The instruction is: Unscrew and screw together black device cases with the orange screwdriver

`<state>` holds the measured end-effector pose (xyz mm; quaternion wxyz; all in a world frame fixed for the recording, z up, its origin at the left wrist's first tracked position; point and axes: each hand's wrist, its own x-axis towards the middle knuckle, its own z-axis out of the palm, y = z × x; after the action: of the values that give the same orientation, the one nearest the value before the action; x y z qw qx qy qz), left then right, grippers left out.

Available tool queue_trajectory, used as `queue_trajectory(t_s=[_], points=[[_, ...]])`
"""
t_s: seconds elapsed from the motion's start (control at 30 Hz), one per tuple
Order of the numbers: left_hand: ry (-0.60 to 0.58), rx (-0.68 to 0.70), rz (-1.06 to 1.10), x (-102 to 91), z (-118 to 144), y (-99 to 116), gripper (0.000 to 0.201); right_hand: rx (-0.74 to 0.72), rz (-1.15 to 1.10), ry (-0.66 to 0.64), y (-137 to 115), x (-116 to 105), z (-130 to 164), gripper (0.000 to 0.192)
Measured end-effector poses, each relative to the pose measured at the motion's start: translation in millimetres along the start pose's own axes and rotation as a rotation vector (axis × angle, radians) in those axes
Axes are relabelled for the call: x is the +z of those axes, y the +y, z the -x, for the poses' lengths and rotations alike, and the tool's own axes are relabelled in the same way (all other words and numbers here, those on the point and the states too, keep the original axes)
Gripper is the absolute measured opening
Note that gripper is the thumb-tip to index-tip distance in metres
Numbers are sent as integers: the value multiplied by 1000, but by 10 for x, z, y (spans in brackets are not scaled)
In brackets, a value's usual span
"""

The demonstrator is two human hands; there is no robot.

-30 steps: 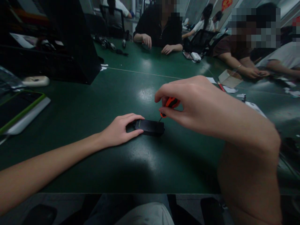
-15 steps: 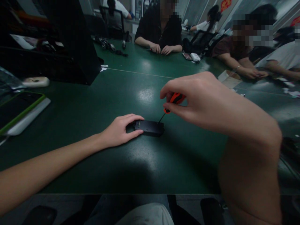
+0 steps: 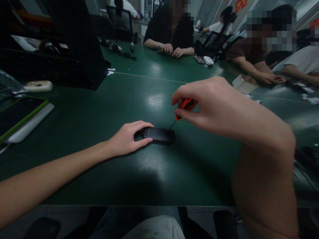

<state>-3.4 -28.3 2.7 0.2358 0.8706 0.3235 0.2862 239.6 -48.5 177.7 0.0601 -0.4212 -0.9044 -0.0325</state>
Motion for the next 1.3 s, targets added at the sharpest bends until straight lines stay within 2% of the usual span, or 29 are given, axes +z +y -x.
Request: queue_trajectory(t_s=[0.37, 0.77, 0.93, 1.1, 1.3], points=[[5, 4, 8, 6, -5, 11, 39, -10, 18, 1, -28, 11, -19, 13], [25, 27, -28, 22, -5, -13, 36, -190, 0, 54, -210, 162, -52, 16], [27, 35, -39, 26, -8, -22, 35, -236, -5, 34, -262, 192, -53, 17], [17, 23, -29, 17, -8, -4, 37, -203, -44, 110, -148, 215, -113, 17], [1, 11, -9, 12, -8, -5, 40, -71, -91, 253, 122, 376, -264, 15]])
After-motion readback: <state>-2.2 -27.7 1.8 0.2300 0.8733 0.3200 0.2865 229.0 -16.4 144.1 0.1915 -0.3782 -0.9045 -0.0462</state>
